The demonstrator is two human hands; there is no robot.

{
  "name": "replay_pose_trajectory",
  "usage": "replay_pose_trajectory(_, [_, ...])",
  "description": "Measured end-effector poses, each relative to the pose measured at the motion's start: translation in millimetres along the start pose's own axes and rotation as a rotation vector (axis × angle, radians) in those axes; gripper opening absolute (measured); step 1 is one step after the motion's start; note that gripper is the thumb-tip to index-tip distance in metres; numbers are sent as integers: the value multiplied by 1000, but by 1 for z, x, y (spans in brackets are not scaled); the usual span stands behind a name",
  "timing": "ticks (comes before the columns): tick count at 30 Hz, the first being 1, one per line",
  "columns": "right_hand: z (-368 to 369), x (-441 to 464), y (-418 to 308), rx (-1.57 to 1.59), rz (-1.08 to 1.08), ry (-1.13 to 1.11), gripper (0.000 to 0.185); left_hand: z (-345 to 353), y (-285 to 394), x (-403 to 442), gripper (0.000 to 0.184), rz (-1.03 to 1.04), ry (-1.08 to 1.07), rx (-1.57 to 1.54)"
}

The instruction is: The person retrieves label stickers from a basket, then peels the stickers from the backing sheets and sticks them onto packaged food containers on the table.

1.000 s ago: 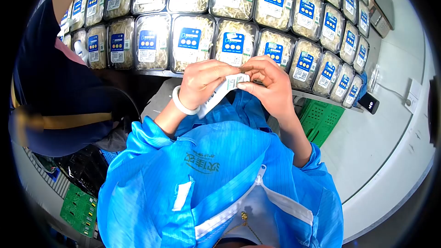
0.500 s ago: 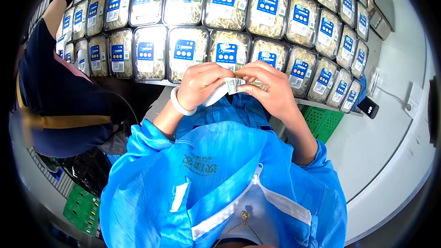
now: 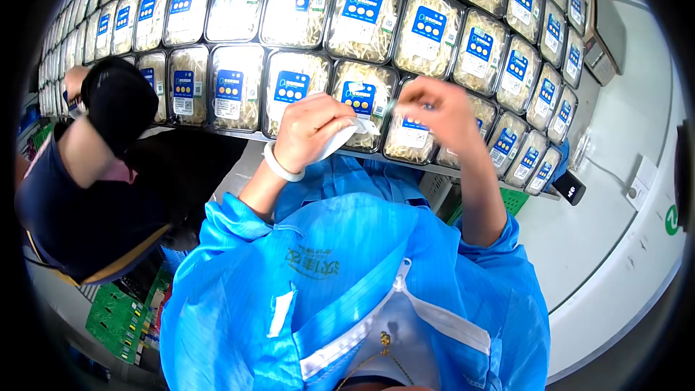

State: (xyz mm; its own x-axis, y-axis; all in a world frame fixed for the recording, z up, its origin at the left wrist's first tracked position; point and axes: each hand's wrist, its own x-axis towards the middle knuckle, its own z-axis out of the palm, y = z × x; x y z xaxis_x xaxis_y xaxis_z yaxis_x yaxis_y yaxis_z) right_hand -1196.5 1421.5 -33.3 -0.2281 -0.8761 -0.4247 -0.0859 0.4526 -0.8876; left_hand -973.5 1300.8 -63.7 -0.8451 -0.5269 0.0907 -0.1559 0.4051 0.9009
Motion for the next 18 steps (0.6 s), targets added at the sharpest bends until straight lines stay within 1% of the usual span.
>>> replay_pose_trajectory(1, [-11,10,4,32,76,115,16,-1,-2,1,10,-20,31,-10])
replay_pose_trajectory(3, [-38,38,16,199,98,250,18,-2,-8,0,8,-66,92,-32])
replay_pose_trajectory(5, [-51,61,28,113,76,356,21,-3,-10,3,10,-71,93,-29])
replay_pose_trajectory(6, [-51,66,25,92,59,366,19,-2,-12,6,11,-71,111,-35])
replay_pose_trajectory(9, [-26,55,-13,-4,41,271,17,1,-14,16,17,-74,115,-102])
replay_pose_trajectory(11, [-12,48,-9,-101,-199,196,15,4,0,29,19,-142,130,-220])
replay_pose_trajectory(13, [1,36,-23,-214,-278,177,16,5,-3,36,22,-72,113,-236])
replay_pose_trajectory(15, [6,29,-27,-230,-295,167,16,7,-4,41,24,2,108,-256])
replay_pose_trajectory(16, [7,28,-27,-235,-300,160,16,6,-1,40,24,-36,90,-250])
replay_pose_trajectory(18, [7,26,-26,-215,-285,151,18,5,-4,40,23,-27,77,-225])
